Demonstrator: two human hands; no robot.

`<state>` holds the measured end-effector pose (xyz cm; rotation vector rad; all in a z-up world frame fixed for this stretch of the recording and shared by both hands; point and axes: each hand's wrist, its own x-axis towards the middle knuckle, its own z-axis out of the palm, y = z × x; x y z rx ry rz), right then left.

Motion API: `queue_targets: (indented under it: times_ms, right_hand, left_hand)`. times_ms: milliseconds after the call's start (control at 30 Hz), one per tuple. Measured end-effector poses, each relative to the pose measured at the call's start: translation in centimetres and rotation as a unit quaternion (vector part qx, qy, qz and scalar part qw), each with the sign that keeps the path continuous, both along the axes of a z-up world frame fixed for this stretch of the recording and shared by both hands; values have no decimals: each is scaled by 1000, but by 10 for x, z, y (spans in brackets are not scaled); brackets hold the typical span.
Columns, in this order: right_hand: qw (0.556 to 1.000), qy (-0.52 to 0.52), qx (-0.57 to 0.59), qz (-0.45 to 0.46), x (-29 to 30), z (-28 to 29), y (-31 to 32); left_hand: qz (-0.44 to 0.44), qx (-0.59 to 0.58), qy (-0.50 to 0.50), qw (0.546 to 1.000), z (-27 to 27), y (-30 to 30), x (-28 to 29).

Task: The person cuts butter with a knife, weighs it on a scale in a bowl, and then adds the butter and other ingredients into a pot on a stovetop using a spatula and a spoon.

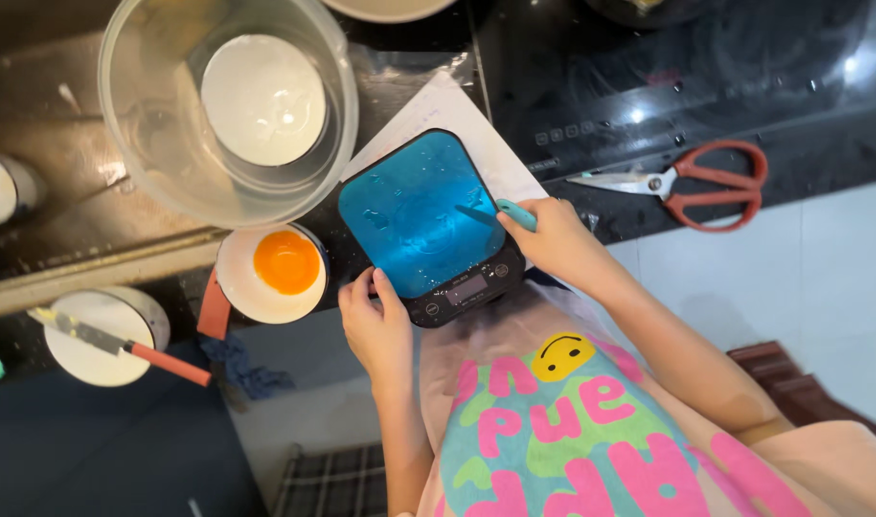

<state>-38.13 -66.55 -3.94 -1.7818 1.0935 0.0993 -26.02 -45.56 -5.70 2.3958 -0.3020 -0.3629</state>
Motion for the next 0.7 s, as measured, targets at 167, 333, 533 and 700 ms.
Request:
queue_targets:
  times_ms: [167, 333, 533, 700]
  right_hand:
    - [996, 55, -5, 74, -1, -6, -11]
    - [992, 32, 40, 116, -24, -4, -11]
    - [982, 51, 61, 172, -43, 4, -20]
    - [977, 44, 69, 199, -46, 6, -21]
  left_hand:
    - [43, -86, 60, 994, -19, 3, -7]
    - [117, -118, 138, 976, -17, 20, -30]
    - [158, -129, 197, 959, -13, 23, -58]
    - [174, -118, 208, 955, -3, 22, -67]
